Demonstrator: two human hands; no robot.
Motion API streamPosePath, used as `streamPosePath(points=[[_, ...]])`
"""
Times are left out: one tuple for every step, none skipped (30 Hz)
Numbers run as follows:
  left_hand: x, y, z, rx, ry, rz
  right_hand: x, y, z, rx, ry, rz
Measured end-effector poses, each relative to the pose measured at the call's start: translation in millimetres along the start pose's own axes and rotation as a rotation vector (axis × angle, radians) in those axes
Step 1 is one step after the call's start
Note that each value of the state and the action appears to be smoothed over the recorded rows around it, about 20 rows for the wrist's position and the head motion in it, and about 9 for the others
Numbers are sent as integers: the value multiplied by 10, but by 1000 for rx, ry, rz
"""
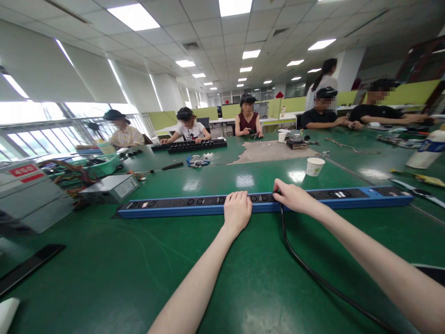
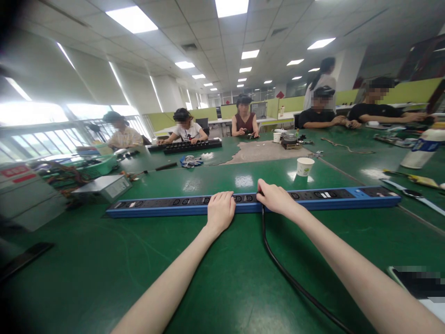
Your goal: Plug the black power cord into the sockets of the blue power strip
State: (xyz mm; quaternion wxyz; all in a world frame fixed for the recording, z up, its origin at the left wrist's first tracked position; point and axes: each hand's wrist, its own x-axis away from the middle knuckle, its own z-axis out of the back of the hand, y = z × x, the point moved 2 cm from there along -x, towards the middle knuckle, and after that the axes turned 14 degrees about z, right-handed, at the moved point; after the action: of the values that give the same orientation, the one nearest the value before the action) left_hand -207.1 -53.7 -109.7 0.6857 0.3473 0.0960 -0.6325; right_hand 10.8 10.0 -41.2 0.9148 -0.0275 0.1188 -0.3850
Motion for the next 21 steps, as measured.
streamPosePath(points=[[0,3,-1,-3,2,3,3,-24,-5,34,-5,-6],[1,5,0,-7,5,4,3,-47,-8,65,-15,-13],[3,8,3,-10,9,5,-1,-67,-8,83,-28,-15],[5,10,7,-12,11,4,-8,-83,-5,87,-44,-15],[7,12,11,-14,11,3,-17,-94,2,82,-60,-12],[10,14,17,-14,10,1,-26,-100,12,76,-76,-11],[13,15,22,-14,8,0,-35,-103,24,75,-90,-8],[18,16,26,-13,5,-1,-43,-105,36,80,-100,-6],[22,15,30,-10,3,-2,-49,-107,47,86,-110,-6],[28,15,32,-7,3,-2,-52,-109,54,92,-116,-11],[34,13,34,-2,3,-3,-54,-110,56,94,-119,-19],[41,12,35,3,5,-7,-52,-111,53,91,-115,-31],[47,12,35,8,6,-13,-48,-110,45,82,-105,-45],[52,11,35,12,6,-19,-41,-107,32,67,-89,-59],[57,10,35,13,6,-23,-33,-102,17,48,-66,-71],[59,9,36,12,6,-25,-24,-96,1,27,-39,-81],[60,8,37,9,6,-24,-15,-91,-13,7,-14,-85],[59,7,39,4,7,-22,-8,-88,-21,-10,3,-87],[58,6,40,1,8,-20,-2,-88,-18,-22,15,-86],[56,5,42,-2,11,-19,3,-90,1,-29,29,-87],[55,3,42,-3,13,-20,7,-94,42,-31,54,-88]])
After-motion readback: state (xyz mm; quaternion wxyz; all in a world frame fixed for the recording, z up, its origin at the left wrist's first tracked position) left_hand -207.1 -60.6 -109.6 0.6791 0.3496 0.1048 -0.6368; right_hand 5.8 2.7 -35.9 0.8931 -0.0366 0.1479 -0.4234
